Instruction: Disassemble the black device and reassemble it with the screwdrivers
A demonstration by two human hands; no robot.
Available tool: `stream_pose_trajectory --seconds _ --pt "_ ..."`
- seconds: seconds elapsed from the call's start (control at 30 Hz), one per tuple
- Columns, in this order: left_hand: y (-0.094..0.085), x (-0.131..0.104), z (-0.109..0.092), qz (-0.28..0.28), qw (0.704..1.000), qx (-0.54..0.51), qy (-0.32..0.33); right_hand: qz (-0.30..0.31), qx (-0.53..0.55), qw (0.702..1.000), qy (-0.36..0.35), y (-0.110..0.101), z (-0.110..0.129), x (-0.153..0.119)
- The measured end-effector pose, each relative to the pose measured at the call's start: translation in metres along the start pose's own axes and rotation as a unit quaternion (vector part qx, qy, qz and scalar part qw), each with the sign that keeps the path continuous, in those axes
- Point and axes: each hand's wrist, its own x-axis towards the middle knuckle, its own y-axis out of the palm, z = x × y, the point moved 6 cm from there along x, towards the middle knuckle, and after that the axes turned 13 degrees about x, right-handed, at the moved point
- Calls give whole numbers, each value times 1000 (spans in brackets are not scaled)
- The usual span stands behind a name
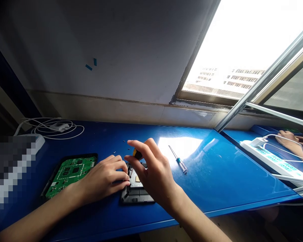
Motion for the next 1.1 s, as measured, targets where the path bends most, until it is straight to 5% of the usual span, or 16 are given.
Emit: stream_pose_trajectory --seconds 0.47,1.1 --pt "1 -1 2 11 1000 -18 -16 67 70 995 25 -2 -5 -5" --pt "2 1 4 29 999 -12 -28 51 6 998 22 -8 -8 4"
